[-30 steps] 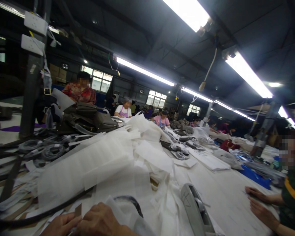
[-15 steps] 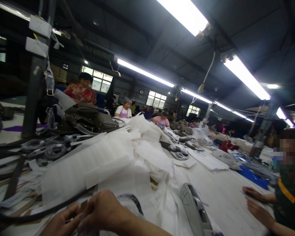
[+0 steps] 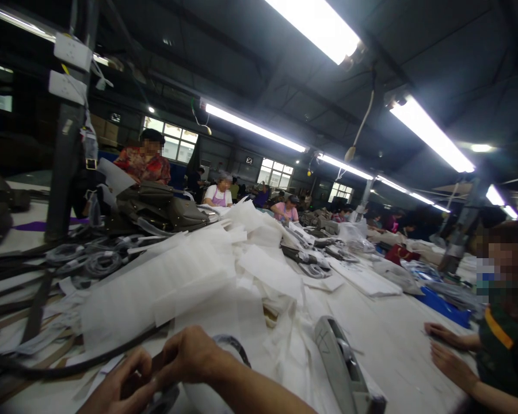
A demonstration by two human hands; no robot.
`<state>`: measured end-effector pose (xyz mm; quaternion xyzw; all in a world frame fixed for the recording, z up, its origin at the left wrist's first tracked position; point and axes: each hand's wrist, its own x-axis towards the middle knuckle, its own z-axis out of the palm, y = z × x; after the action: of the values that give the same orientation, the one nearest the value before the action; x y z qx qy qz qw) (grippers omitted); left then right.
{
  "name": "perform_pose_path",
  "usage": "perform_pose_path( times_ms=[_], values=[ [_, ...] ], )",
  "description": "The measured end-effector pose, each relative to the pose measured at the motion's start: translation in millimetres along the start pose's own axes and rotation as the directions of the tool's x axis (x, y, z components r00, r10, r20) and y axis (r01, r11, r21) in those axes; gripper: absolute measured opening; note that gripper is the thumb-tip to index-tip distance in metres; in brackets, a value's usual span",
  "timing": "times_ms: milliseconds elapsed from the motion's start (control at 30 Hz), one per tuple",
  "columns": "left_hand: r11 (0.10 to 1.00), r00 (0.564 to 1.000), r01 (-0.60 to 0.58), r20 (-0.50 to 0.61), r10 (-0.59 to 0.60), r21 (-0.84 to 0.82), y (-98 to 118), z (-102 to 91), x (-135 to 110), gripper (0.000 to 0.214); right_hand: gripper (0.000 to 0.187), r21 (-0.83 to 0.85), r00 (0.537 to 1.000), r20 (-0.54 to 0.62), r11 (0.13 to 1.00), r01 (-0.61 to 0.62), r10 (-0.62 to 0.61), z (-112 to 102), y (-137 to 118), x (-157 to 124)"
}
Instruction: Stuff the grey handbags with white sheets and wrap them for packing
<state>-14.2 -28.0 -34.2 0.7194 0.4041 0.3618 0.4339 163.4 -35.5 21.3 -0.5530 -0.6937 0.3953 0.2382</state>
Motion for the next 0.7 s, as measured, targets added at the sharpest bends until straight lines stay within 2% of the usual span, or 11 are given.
perform_pose_path(
  times_ms=[133, 200, 333, 533, 700],
  values=[
    [0.998, 0.999, 0.046, -0.007, -0.047, -0.034, 18.1, -0.2, -11.9, 0.033, 0.012, -0.266, 0.987, 0.026, 0.951, 0.159, -0.158, -0.9, -13.5, -9.1],
    [0.990, 0.990, 0.138, 0.044, -0.137, -0.021, 24.9, -2.3, -17.2, 0.026, 0.007, -0.308, 0.975, 0.025, 0.926, 0.218, -0.222, -2.0, -18.1, -12.4],
    [0.984, 0.984, 0.175, 0.030, -0.176, 0.046, 32.8, -3.2, -23.3, 0.014, 0.013, -0.348, 0.941, 0.042, 0.878, 0.328, -0.334, -2.3, -17.9, -16.4],
    [0.966, 0.969, 0.247, 0.026, -0.245, -0.080, 23.8, 8.4, -15.2, 0.012, 0.023, -0.487, 0.889, 0.018, 0.772, 0.408, -0.458, 3.5, -8.1, -20.6],
    [0.915, 0.956, 0.294, 0.088, -0.280, -0.278, 14.3, 11.2, -12.6, 0.021, 0.013, -0.587, 0.825, 0.071, 0.645, 0.489, -0.561, 4.1, 0.3, -30.2]
  ],
)
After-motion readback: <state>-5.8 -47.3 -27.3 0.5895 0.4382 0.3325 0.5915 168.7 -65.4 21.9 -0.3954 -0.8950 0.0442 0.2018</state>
